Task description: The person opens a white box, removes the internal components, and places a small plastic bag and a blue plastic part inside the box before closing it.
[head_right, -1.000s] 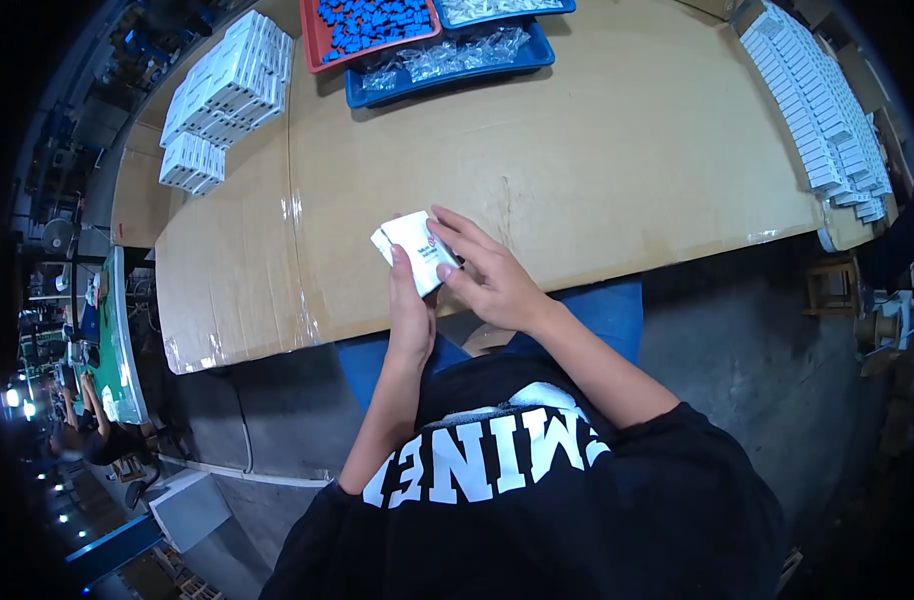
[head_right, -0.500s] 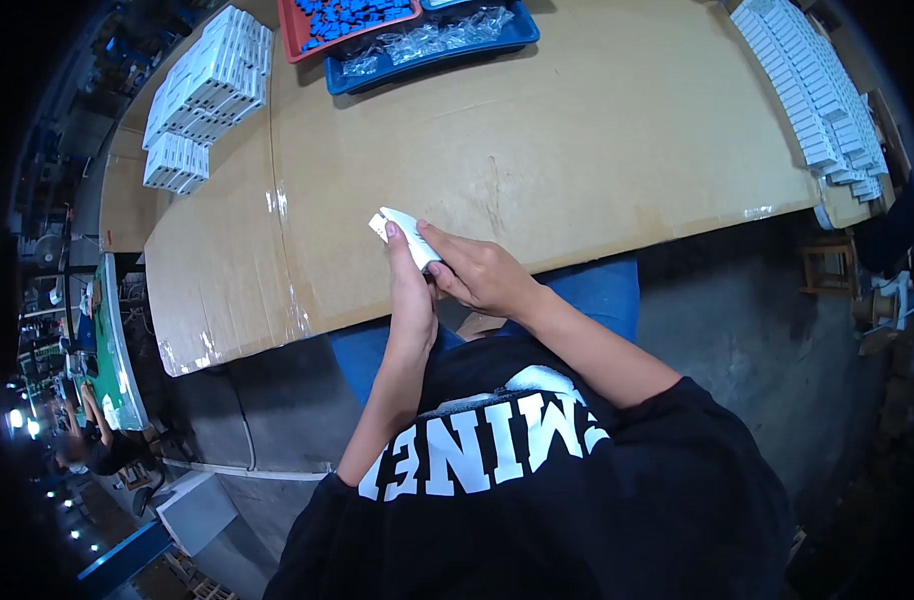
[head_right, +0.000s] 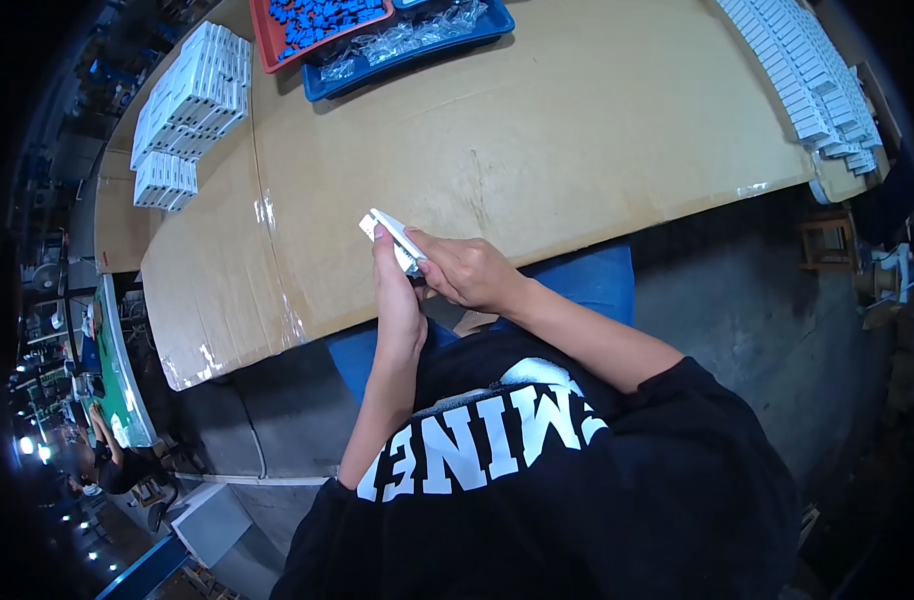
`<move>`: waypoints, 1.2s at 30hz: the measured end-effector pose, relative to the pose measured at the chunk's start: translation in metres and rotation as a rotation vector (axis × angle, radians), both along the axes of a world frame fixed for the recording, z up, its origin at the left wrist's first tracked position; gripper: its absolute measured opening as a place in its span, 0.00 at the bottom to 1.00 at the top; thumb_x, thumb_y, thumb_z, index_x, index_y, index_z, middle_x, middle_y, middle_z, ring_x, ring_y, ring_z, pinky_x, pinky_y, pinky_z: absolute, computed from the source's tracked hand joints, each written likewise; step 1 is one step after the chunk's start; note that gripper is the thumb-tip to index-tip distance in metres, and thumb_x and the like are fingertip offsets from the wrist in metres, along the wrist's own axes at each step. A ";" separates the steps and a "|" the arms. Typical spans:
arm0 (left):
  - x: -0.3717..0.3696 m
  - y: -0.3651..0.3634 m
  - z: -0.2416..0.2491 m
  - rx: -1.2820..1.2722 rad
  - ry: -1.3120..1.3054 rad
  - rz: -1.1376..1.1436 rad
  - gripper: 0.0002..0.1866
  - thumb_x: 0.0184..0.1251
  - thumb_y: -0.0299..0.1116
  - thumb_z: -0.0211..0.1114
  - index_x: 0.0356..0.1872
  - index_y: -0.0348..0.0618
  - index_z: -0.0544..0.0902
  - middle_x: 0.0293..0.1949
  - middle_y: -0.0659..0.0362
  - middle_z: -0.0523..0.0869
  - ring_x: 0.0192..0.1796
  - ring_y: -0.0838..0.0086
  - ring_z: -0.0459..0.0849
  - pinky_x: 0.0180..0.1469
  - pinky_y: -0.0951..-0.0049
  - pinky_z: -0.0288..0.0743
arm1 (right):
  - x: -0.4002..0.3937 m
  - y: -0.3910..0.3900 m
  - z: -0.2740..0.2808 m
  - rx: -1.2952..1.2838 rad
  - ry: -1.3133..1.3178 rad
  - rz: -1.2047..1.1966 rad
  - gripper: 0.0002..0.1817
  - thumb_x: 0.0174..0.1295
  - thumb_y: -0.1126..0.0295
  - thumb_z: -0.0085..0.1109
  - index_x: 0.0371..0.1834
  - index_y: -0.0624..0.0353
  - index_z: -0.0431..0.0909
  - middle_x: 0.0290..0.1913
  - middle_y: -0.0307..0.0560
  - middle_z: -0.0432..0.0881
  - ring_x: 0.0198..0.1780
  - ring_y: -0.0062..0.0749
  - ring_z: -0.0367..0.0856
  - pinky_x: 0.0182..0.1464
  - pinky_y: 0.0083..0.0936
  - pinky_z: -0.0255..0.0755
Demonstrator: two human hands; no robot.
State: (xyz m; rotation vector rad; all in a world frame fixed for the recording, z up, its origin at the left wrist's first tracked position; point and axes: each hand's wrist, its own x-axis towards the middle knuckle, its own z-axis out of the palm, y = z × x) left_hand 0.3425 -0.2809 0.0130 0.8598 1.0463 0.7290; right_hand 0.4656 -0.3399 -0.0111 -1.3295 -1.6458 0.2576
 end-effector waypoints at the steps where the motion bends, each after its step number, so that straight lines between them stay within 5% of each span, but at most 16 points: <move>1: 0.000 0.003 0.003 0.000 -0.002 -0.002 0.29 0.83 0.63 0.47 0.56 0.45 0.76 0.41 0.63 0.81 0.40 0.82 0.81 0.38 0.77 0.74 | -0.001 0.000 0.003 0.000 -0.002 -0.002 0.22 0.75 0.69 0.55 0.65 0.74 0.76 0.51 0.67 0.87 0.40 0.52 0.91 0.41 0.38 0.86; 8: -0.011 0.018 0.015 -0.180 -0.074 -0.117 0.35 0.80 0.68 0.48 0.62 0.44 0.76 0.49 0.58 0.84 0.50 0.74 0.85 0.53 0.68 0.80 | -0.002 0.002 0.024 -0.176 0.259 -0.032 0.19 0.81 0.65 0.49 0.63 0.68 0.80 0.57 0.62 0.87 0.51 0.51 0.89 0.54 0.38 0.82; 11: -0.013 0.019 0.016 -0.074 -0.169 -0.114 0.33 0.79 0.56 0.59 0.71 0.40 0.70 0.58 0.53 0.82 0.59 0.69 0.83 0.63 0.67 0.77 | 0.004 0.007 0.023 -0.193 0.426 -0.031 0.20 0.83 0.64 0.48 0.63 0.68 0.81 0.61 0.58 0.85 0.59 0.46 0.86 0.60 0.36 0.79; 12: -0.011 0.016 0.024 0.155 -0.144 -0.127 0.34 0.73 0.43 0.64 0.75 0.39 0.65 0.62 0.52 0.78 0.63 0.67 0.80 0.68 0.63 0.73 | 0.005 0.008 0.024 -0.213 0.562 -0.027 0.19 0.83 0.64 0.48 0.62 0.67 0.82 0.62 0.56 0.84 0.61 0.44 0.84 0.63 0.35 0.77; 13: -0.011 0.015 0.029 0.384 -0.116 -0.138 0.40 0.68 0.30 0.68 0.79 0.38 0.61 0.67 0.51 0.74 0.68 0.65 0.76 0.74 0.60 0.69 | 0.007 0.008 0.026 -0.294 0.653 -0.026 0.19 0.83 0.63 0.49 0.63 0.66 0.81 0.61 0.50 0.84 0.60 0.38 0.83 0.64 0.32 0.76; 14: -0.011 0.016 0.025 0.385 -0.115 -0.137 0.40 0.68 0.30 0.68 0.79 0.38 0.61 0.67 0.51 0.74 0.68 0.65 0.76 0.74 0.60 0.69 | 0.008 0.008 0.030 -0.294 0.653 -0.025 0.19 0.83 0.63 0.49 0.63 0.66 0.81 0.61 0.50 0.84 0.60 0.38 0.83 0.64 0.32 0.76; 16: -0.012 0.021 0.020 0.549 -0.091 -0.257 0.54 0.53 0.18 0.67 0.84 0.41 0.50 0.77 0.49 0.63 0.79 0.59 0.66 0.82 0.57 0.58 | 0.009 0.009 0.041 -0.479 1.022 0.050 0.19 0.78 0.62 0.59 0.60 0.67 0.81 0.52 0.48 0.86 0.55 0.29 0.84 0.59 0.29 0.78; 20: -0.010 0.020 0.030 0.644 -0.128 -0.384 0.54 0.49 0.18 0.64 0.83 0.41 0.52 0.80 0.47 0.59 0.83 0.59 0.58 0.84 0.56 0.53 | 0.013 0.009 0.046 -0.454 1.004 0.058 0.22 0.69 0.65 0.73 0.60 0.65 0.79 0.53 0.49 0.85 0.56 0.26 0.83 0.57 0.26 0.78; 22: -0.008 0.018 0.031 0.687 -0.144 -0.346 0.50 0.58 0.26 0.67 0.83 0.40 0.53 0.81 0.48 0.57 0.83 0.59 0.58 0.83 0.57 0.52 | 0.009 0.009 0.045 -0.402 1.074 0.068 0.23 0.68 0.66 0.74 0.61 0.65 0.79 0.55 0.49 0.84 0.58 0.26 0.81 0.58 0.26 0.78; 24: -0.006 0.011 0.036 0.341 -0.305 -0.238 0.44 0.72 0.42 0.61 0.84 0.39 0.52 0.82 0.51 0.56 0.83 0.60 0.57 0.83 0.58 0.52 | 0.003 0.008 0.044 -0.354 1.145 0.082 0.24 0.66 0.67 0.75 0.62 0.65 0.79 0.57 0.49 0.83 0.60 0.26 0.80 0.59 0.26 0.77; 25: -0.001 0.009 0.025 0.322 -0.280 -0.116 0.39 0.83 0.54 0.51 0.83 0.39 0.55 0.82 0.51 0.58 0.81 0.61 0.60 0.79 0.62 0.57 | 0.001 0.007 0.043 -0.384 1.079 0.088 0.26 0.66 0.68 0.75 0.64 0.64 0.78 0.60 0.49 0.82 0.62 0.27 0.79 0.61 0.27 0.77; 28: 0.000 0.012 0.017 0.505 0.015 -0.079 0.33 0.87 0.48 0.48 0.83 0.40 0.57 0.82 0.47 0.56 0.80 0.60 0.61 0.80 0.61 0.54 | -0.010 0.005 0.038 -0.391 1.015 0.123 0.29 0.66 0.68 0.74 0.70 0.62 0.76 0.64 0.48 0.80 0.66 0.30 0.77 0.70 0.30 0.72; 29: 0.002 0.011 0.016 0.454 -0.037 -0.042 0.34 0.88 0.52 0.44 0.83 0.40 0.57 0.80 0.51 0.61 0.75 0.64 0.68 0.74 0.66 0.64 | -0.015 0.005 0.034 -0.360 0.971 0.088 0.30 0.67 0.68 0.73 0.71 0.62 0.75 0.65 0.50 0.79 0.69 0.32 0.76 0.72 0.32 0.71; 32: -0.001 0.012 0.025 0.472 -0.092 -0.055 0.36 0.88 0.56 0.42 0.83 0.41 0.56 0.79 0.49 0.62 0.75 0.63 0.69 0.74 0.65 0.64 | -0.021 0.004 0.034 -0.361 0.965 0.104 0.30 0.69 0.67 0.72 0.73 0.61 0.75 0.73 0.55 0.74 0.76 0.38 0.70 0.76 0.35 0.66; 36: -0.002 0.009 0.020 0.527 0.090 -0.031 0.37 0.88 0.57 0.41 0.85 0.42 0.52 0.79 0.46 0.62 0.78 0.60 0.64 0.79 0.62 0.57 | -0.025 0.004 0.039 -0.260 0.887 0.069 0.28 0.70 0.68 0.70 0.71 0.62 0.77 0.77 0.58 0.69 0.77 0.43 0.70 0.77 0.36 0.65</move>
